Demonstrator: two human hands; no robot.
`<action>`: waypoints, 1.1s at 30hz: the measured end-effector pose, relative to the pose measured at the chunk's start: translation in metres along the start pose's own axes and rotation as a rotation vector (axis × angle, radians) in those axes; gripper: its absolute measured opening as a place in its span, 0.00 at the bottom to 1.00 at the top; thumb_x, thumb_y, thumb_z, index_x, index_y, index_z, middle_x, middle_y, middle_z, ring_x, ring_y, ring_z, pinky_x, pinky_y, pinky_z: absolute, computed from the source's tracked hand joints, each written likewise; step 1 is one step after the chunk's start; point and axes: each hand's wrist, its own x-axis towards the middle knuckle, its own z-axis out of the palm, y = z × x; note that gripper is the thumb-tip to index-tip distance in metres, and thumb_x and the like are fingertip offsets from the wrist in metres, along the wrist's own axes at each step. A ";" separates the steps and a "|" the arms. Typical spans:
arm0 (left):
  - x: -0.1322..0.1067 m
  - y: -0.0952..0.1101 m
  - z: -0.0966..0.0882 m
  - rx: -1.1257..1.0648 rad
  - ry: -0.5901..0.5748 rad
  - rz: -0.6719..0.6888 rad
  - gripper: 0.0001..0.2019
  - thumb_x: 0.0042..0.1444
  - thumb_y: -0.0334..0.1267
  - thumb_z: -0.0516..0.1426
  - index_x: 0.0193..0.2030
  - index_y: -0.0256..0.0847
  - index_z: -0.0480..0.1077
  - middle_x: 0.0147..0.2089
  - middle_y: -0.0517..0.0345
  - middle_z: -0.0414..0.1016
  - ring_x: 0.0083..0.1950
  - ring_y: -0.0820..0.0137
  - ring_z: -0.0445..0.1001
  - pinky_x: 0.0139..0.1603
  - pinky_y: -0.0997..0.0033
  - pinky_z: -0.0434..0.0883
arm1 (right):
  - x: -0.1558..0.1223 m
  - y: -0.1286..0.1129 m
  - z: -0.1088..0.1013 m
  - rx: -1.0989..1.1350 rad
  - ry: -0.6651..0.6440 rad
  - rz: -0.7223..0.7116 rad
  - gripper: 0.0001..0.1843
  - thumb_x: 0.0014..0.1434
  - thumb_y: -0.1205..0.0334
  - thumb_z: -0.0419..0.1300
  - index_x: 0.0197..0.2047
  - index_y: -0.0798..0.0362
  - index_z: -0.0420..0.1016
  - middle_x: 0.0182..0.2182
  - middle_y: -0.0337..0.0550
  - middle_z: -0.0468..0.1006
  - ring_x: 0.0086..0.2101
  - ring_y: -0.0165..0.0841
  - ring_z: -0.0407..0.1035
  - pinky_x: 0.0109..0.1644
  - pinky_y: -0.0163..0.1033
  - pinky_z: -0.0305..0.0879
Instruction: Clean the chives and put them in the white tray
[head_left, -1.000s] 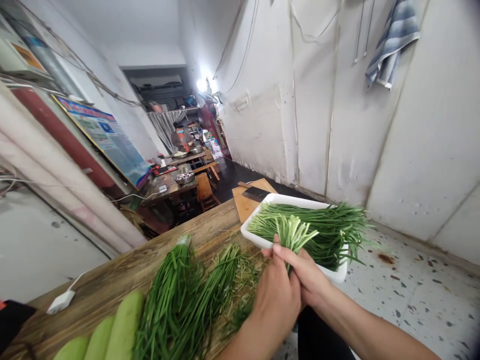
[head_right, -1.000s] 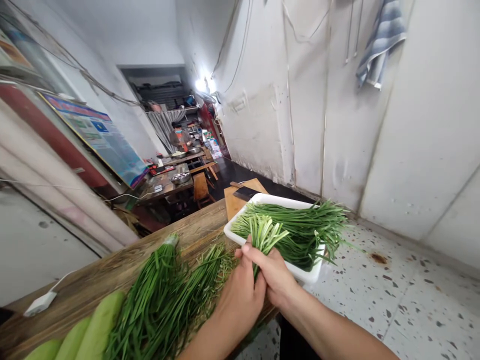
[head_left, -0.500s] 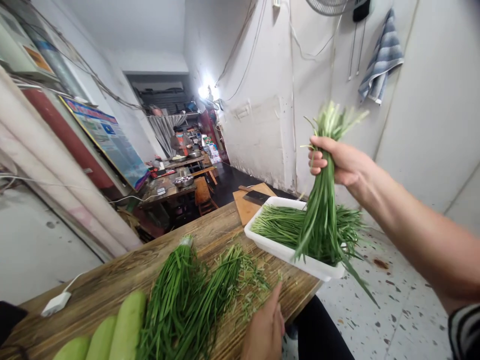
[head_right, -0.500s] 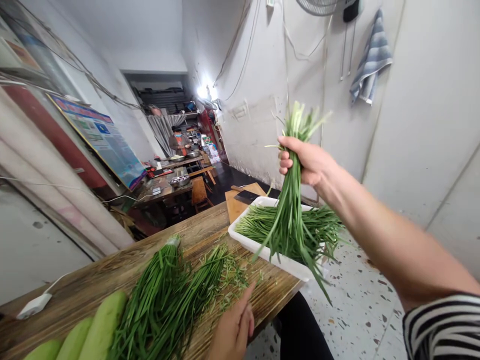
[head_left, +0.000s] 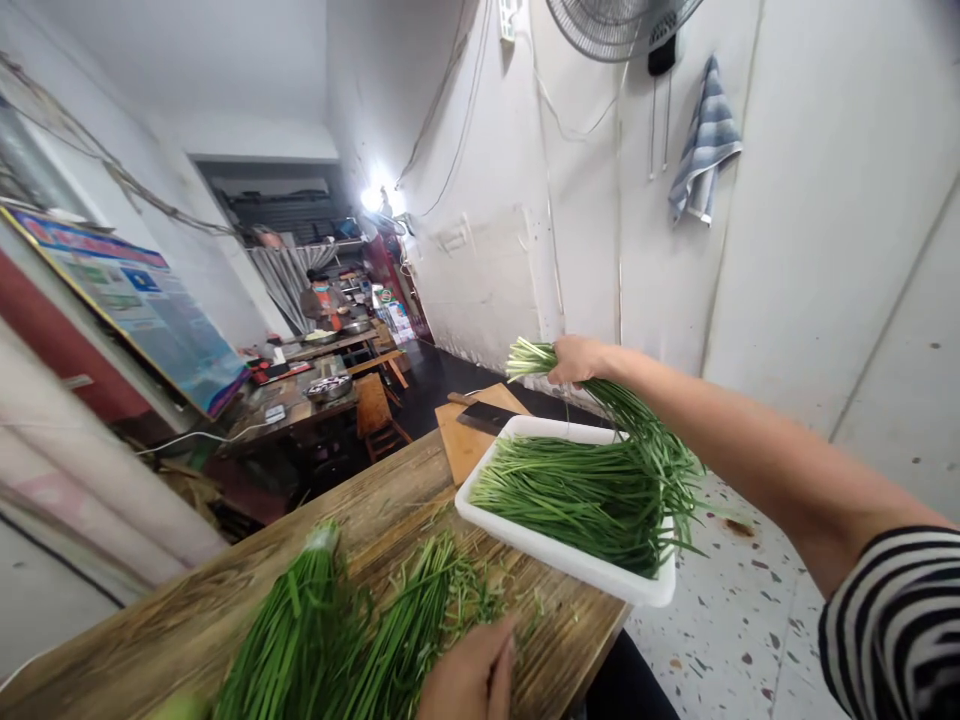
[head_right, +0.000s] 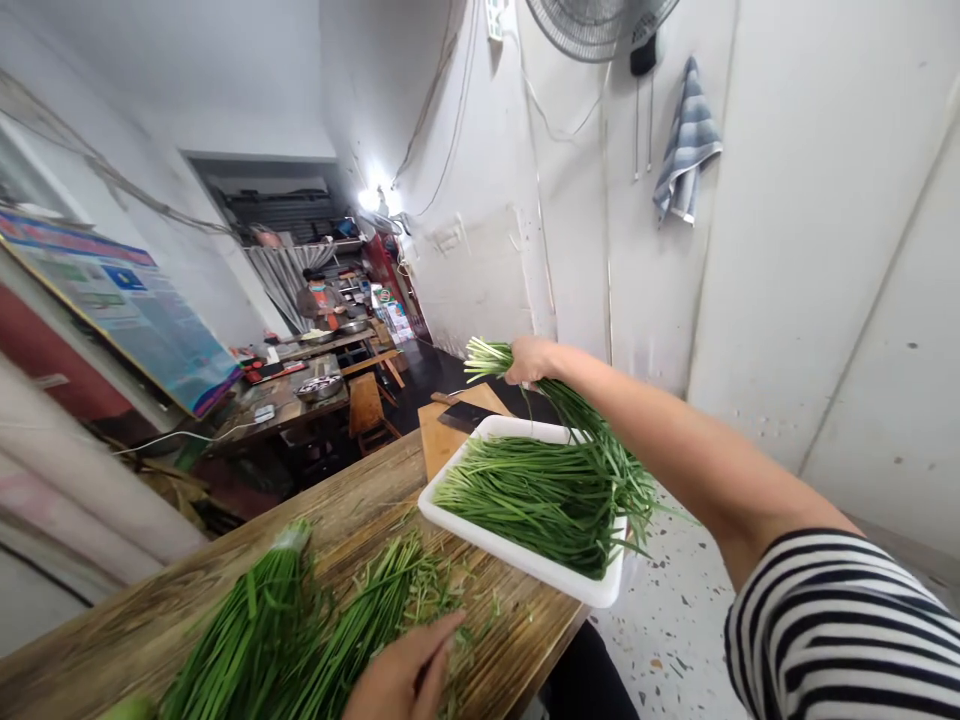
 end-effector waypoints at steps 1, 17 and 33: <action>0.018 0.005 -0.011 0.064 0.019 0.039 0.18 0.62 0.36 0.47 0.54 0.44 0.71 0.45 0.50 0.80 0.44 0.65 0.79 0.45 0.68 0.75 | 0.000 0.006 0.002 0.031 -0.021 -0.003 0.06 0.45 0.68 0.61 0.19 0.59 0.71 0.11 0.37 0.66 0.18 0.29 0.64 0.22 0.33 0.60; 0.187 0.025 0.024 0.355 -0.415 0.321 0.27 0.65 0.47 0.42 0.67 0.34 0.52 0.70 0.44 0.50 0.70 0.60 0.47 0.68 0.49 0.49 | -0.018 0.078 0.004 0.638 -0.079 0.020 0.05 0.46 0.73 0.60 0.20 0.59 0.70 0.16 0.41 0.72 0.19 0.28 0.67 0.20 0.32 0.63; 0.168 0.011 0.001 0.169 -0.288 0.349 0.20 0.64 0.38 0.46 0.62 0.40 0.62 0.63 0.48 0.66 0.64 0.62 0.63 0.65 0.53 0.60 | 0.029 0.033 0.178 0.078 -0.176 -0.204 0.33 0.52 0.50 0.61 0.53 0.67 0.66 0.51 0.68 0.71 0.50 0.52 0.66 0.48 0.44 0.63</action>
